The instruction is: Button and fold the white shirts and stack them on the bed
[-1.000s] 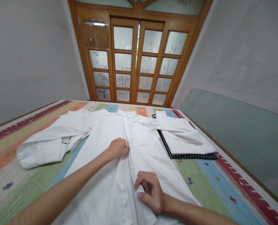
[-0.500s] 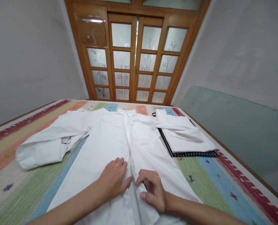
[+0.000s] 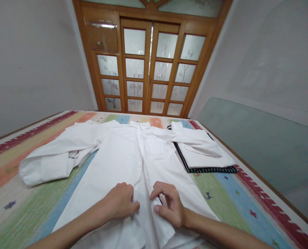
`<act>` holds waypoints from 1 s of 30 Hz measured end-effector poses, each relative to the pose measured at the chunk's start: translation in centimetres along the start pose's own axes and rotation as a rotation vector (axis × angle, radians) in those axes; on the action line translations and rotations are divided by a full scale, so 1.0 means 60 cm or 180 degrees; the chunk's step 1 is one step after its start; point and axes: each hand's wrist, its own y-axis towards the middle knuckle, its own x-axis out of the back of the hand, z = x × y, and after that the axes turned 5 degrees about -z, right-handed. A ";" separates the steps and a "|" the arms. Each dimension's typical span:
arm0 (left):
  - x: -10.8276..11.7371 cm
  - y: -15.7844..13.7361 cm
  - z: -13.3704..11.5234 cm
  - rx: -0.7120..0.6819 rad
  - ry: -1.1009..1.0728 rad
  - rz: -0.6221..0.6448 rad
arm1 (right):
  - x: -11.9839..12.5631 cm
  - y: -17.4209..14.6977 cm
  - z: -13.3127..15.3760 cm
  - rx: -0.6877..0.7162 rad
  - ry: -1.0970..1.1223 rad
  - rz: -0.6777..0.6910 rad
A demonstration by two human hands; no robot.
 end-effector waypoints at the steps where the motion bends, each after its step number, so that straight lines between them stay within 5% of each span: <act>1: 0.001 -0.003 0.000 -0.0066 -0.0105 -0.0008 | 0.002 0.004 0.004 0.0027 -0.0004 0.0003; 8: 0.000 -0.023 -0.015 -0.0901 -0.1398 0.0201 | 0.011 0.038 0.034 -0.0052 -0.0102 0.0436; 13: -0.003 0.018 0.012 -0.0258 -0.2519 0.0998 | 0.014 0.047 0.057 -0.0419 -0.0418 0.1912; 16: 0.005 0.060 0.040 0.0579 -0.3140 0.0604 | 0.017 0.039 0.061 -0.0506 -0.0919 0.2573; 19: 0.019 0.096 0.061 0.1034 -0.3764 -0.0119 | 0.022 0.027 0.054 -0.0345 -0.1498 0.2766; 25: 0.023 0.152 0.075 0.0837 -0.3939 -0.0472 | 0.039 0.022 0.044 -0.0261 -0.2573 0.2701; 30: 0.010 0.211 0.073 0.0644 -0.3342 -0.0960 | 0.054 0.018 0.052 -0.0693 -0.3189 0.2522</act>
